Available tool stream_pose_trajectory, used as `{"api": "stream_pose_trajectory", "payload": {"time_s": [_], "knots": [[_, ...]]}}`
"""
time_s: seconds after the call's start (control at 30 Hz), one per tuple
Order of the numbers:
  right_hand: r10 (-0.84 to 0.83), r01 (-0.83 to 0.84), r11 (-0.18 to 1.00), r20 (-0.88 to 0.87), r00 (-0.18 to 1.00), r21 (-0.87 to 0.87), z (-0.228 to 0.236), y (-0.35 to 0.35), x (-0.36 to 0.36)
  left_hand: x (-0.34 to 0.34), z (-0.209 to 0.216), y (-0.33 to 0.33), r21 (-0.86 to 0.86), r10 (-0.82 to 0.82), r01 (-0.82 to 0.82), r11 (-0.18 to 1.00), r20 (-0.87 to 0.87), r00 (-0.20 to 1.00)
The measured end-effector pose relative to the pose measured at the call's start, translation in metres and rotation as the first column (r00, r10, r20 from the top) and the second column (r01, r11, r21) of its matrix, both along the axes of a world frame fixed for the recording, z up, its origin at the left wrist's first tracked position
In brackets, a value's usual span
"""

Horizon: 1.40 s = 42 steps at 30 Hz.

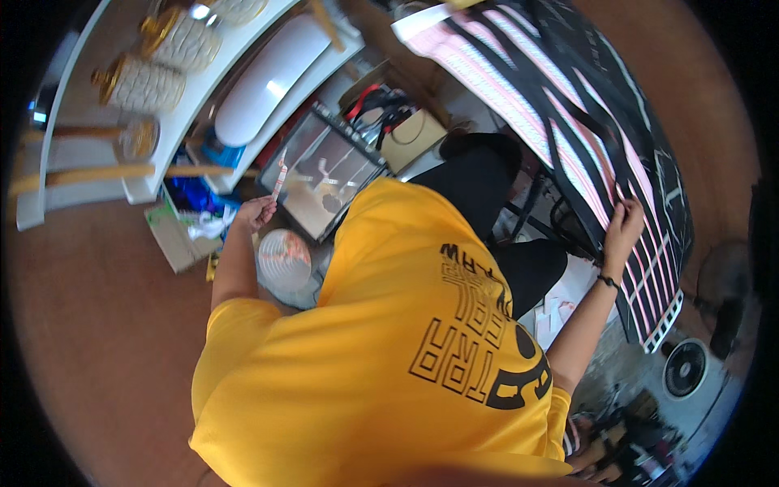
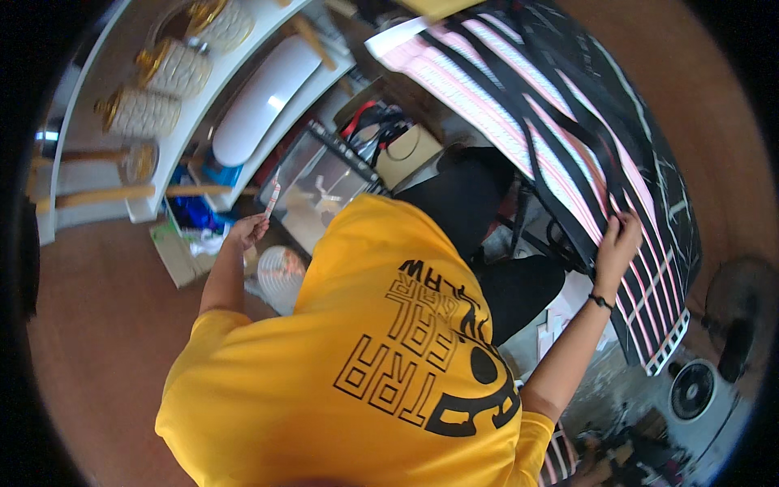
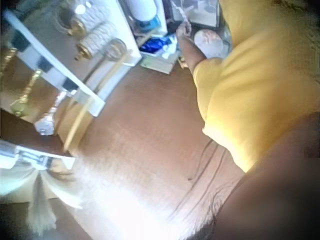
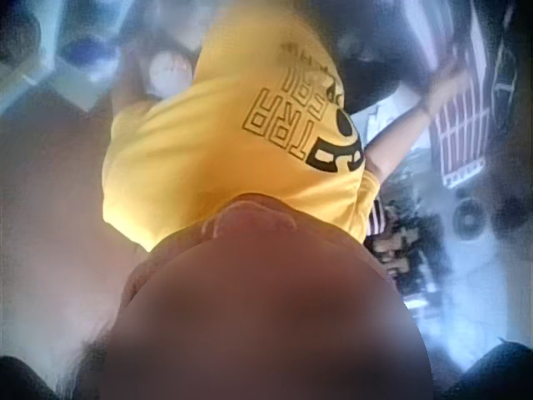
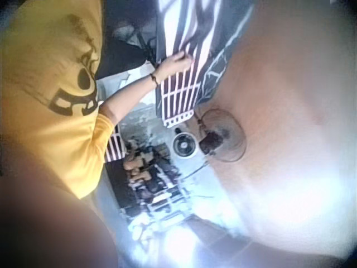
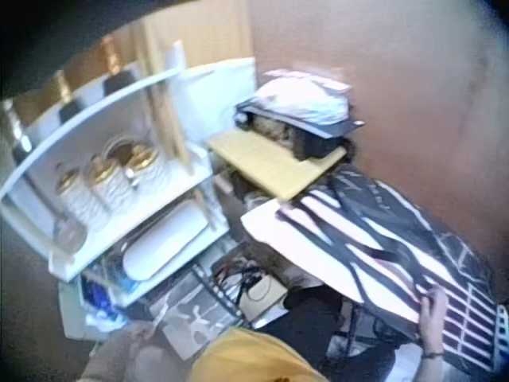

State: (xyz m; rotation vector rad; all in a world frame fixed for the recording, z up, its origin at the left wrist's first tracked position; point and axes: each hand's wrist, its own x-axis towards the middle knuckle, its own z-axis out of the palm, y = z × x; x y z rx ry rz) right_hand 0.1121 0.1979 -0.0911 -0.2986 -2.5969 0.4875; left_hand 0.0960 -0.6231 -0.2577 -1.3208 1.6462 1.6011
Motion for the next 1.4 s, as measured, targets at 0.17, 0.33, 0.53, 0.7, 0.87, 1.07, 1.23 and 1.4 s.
{"api": "stream_pose_trajectory", "payload": {"time_s": [0.17,0.33,0.53,0.7,0.87,1.07,1.23,1.4], "knots": [[-0.025,0.022,0.998,0.040,0.999,0.064,-0.001,0.002,0.000,0.091,-0.050,-0.044,-0.145,0.263,-0.235,0.961,0.223,0.939],[-0.035,0.033,0.999,0.056,0.998,0.028,-0.003,0.005,0.001,0.153,-0.098,-0.055,-0.375,0.218,-0.053,0.926,0.414,0.884],[-0.018,0.015,0.998,0.051,0.999,0.065,-0.002,0.005,0.002,0.175,-0.122,-0.047,-0.368,0.328,-0.175,0.913,0.409,0.851],[-0.038,0.034,0.998,0.079,0.996,0.053,0.000,0.005,0.002,0.177,-0.110,-0.049,-0.117,-0.262,0.444,0.888,0.665,0.700],[-0.021,0.022,1.000,0.070,0.997,-0.003,-0.001,0.004,0.003,0.191,-0.130,-0.048,-0.415,0.452,-0.269,0.869,0.446,0.773],[-0.023,0.022,1.000,0.072,0.997,0.019,-0.001,0.005,0.004,0.196,-0.161,-0.059,-0.372,0.321,-0.118,0.921,0.551,0.771],[-0.008,0.006,0.999,0.055,0.998,0.050,-0.001,0.006,0.003,0.188,-0.135,-0.050,-0.414,0.362,-0.135,0.900,0.540,0.760],[-0.023,0.021,0.999,0.054,0.998,0.046,-0.002,0.007,0.003,0.185,-0.122,-0.040,-0.527,0.515,-0.254,0.811,0.435,0.739]]}}
